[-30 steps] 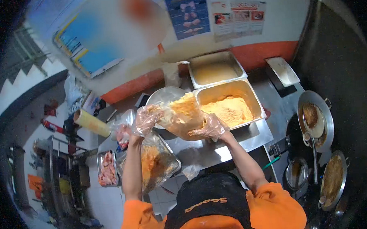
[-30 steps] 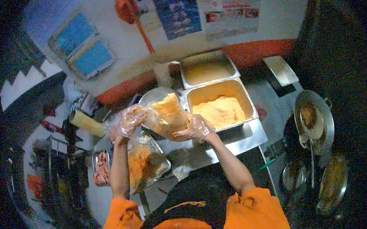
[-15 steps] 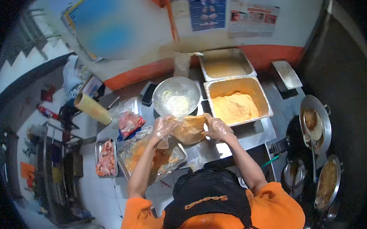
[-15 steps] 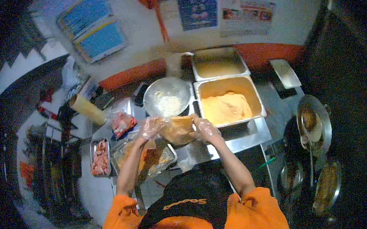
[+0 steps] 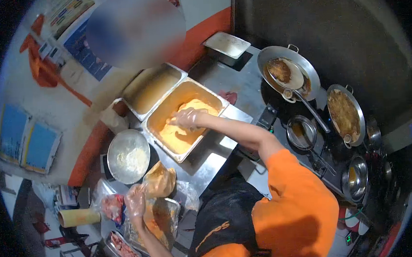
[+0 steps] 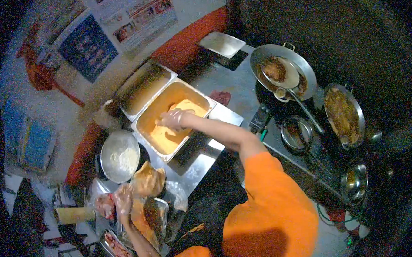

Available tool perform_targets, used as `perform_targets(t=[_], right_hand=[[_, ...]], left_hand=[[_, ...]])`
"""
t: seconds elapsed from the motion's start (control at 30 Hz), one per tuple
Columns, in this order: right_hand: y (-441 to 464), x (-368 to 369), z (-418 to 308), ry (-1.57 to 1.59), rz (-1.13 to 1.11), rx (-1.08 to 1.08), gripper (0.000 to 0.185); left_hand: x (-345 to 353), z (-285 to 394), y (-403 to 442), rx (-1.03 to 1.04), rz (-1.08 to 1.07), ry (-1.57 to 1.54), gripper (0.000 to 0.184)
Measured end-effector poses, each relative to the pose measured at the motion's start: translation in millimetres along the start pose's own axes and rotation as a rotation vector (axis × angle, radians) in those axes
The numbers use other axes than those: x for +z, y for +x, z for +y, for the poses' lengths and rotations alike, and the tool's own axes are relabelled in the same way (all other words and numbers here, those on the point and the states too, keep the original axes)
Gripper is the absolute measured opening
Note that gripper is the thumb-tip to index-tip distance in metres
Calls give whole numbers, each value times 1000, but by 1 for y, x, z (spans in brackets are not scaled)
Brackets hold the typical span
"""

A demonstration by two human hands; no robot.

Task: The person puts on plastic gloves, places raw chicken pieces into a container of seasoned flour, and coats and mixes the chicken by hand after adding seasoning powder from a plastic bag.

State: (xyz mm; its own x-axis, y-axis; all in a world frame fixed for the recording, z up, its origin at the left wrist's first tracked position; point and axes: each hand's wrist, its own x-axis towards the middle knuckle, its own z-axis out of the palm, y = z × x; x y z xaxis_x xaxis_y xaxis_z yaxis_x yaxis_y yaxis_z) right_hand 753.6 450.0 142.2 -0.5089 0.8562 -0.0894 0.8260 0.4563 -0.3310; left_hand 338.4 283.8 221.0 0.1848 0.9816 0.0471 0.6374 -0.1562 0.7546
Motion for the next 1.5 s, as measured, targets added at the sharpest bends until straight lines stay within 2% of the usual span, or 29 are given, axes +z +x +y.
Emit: perform_targets(t=[0.03, 0.13, 0.17, 0.2, 0.27, 0.33, 0.4, 0.47, 0.53, 0.57, 0.6, 0.67, 0.73, 0.83, 0.93, 0.97, 1.07, 1.1, 1.2, 1.27, 1.3, 1.33, 1.37, 1.4, 1.47, 1.5], right_hand=[[8, 0, 7, -55, -99, 9, 55], [25, 24, 33, -312, -211, -126, 67], [14, 9, 34, -322, -274, -171, 76], [8, 0, 38, -337, -345, -235, 86], [12, 1, 64, -249, -233, -327, 87], [35, 1, 88, -95, -336, -374, 84], [42, -14, 95, 81, -399, -379, 81], [23, -75, 83, 279, -410, -338, 78], [28, -77, 102, 473, -142, -330, 71], [33, -77, 110, 575, -2, -318, 68], [39, -73, 117, 417, -126, -206, 63], [48, -53, 132, 87, -343, 26, 56], [48, -4, 153, 122, -449, 206, 77], [43, 50, 144, 322, -575, 275, 86], [25, 0, 95, 437, -528, 198, 95], [25, 8, 91, 302, -454, 217, 100], [8, -67, 85, 562, -410, 175, 102], [13, -52, 99, 505, -322, 143, 96], [55, -20, 132, 529, -742, 302, 90], [55, 32, 120, 677, -663, 311, 80], [63, 23, 91, 487, -646, 284, 78], [64, 18, 72, 304, -629, 263, 76], [61, 41, 78, 493, -556, 199, 80], [57, 39, 77, 534, -476, 173, 83], [48, 13, 65, 626, -314, 123, 89], [41, -44, 45, 750, -396, 151, 89]], left_hand=[[1, 10, 2, -63, -51, -2, 16], [2, 14, 6, -96, 117, -52, 23], [-7, 11, 10, -187, 60, 147, 32], [-1, 21, 7, -152, 146, 306, 32], [7, 42, 15, -106, 298, 643, 32], [24, 106, 28, -85, 535, 680, 34], [46, 129, 52, -147, 572, 383, 37], [88, 159, 78, -184, 591, 40, 42], [132, 131, 108, -181, 316, -371, 49], [150, 125, 125, -268, 229, -389, 50], [168, 123, 142, -353, 139, -409, 52], [200, 129, 166, -779, 117, -907, 60], [264, 64, 191, -786, 249, -943, 65], [314, 14, 217, -923, 204, -1044, 63], [298, 93, 244, -937, 224, -1147, 56], [323, 54, 246, -871, 87, -905, 49], [250, 89, 229, -908, -53, -855, 55], [238, 89, 220, -847, -47, -1080, 52], [227, 69, 219, -1075, -69, -1179, 56], [266, 59, 221, -956, 71, -762, 60], [278, 63, 228, -939, 53, -491, 62], [288, 47, 229, -924, -17, -394, 65], [299, 31, 229, -904, -85, -297, 67], [318, -11, 232, -886, -192, -383, 72], [306, -14, 233, -819, -179, -343, 68], [265, 34, 230, -772, -66, -213, 59]])
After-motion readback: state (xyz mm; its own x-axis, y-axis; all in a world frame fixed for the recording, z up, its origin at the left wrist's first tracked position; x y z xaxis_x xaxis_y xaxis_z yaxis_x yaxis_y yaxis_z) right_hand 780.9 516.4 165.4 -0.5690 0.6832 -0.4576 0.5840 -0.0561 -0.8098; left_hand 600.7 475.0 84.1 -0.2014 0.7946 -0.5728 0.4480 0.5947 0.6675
